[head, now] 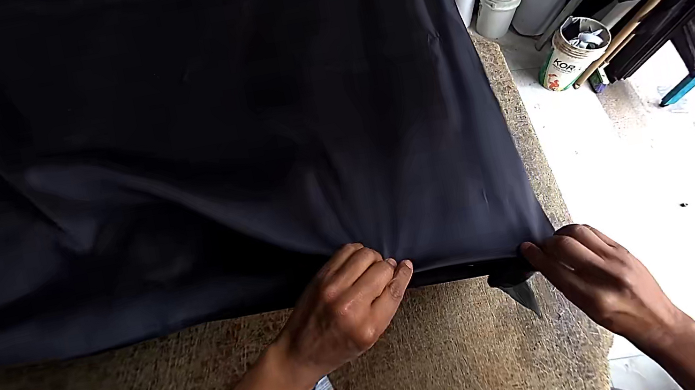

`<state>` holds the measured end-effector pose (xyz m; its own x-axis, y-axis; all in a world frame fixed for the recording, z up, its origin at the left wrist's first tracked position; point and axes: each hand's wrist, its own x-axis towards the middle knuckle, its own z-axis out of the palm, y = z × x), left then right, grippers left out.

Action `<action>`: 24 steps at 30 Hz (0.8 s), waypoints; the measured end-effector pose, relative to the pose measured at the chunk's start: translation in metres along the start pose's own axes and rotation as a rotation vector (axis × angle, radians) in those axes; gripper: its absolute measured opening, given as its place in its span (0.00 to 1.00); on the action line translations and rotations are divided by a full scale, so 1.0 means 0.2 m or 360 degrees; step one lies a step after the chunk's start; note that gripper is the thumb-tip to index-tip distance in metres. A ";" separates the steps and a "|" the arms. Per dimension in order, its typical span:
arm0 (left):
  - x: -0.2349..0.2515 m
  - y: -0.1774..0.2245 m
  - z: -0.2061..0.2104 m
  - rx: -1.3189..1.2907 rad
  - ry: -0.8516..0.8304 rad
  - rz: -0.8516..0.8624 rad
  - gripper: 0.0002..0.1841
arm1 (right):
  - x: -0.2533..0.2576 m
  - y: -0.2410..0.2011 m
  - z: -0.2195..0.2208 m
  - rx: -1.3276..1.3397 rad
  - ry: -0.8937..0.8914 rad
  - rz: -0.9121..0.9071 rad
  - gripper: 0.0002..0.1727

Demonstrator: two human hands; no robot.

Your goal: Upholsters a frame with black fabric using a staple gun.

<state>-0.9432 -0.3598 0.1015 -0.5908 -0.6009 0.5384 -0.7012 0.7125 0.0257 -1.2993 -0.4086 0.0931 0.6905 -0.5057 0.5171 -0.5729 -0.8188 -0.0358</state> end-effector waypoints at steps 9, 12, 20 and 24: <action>0.01 -0.01 0.02 -0.0023 0.0049 -0.0018 0.11 | -0.10 0.09 -0.07 0.0029 -0.0020 0.0822 0.10; -0.02 -0.01 0.01 -0.0052 0.0076 -0.0060 0.11 | -0.21 0.18 -0.19 -0.0476 0.0333 0.0718 0.07; -0.01 0.00 0.03 -0.0099 0.0136 -0.0118 0.11 | -0.17 -0.07 0.20 0.1726 0.0019 0.1563 0.35; 0.01 0.00 0.00 -0.0071 0.0140 -0.0104 0.11 | -0.21 0.11 -0.02 0.0080 0.0369 0.1074 0.08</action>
<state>-0.9443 -0.3617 0.1032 -0.5055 -0.6139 0.6063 -0.7175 0.6894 0.0998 -1.3426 -0.4047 0.0744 0.0776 -0.8405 0.5362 -0.8172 -0.3618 -0.4487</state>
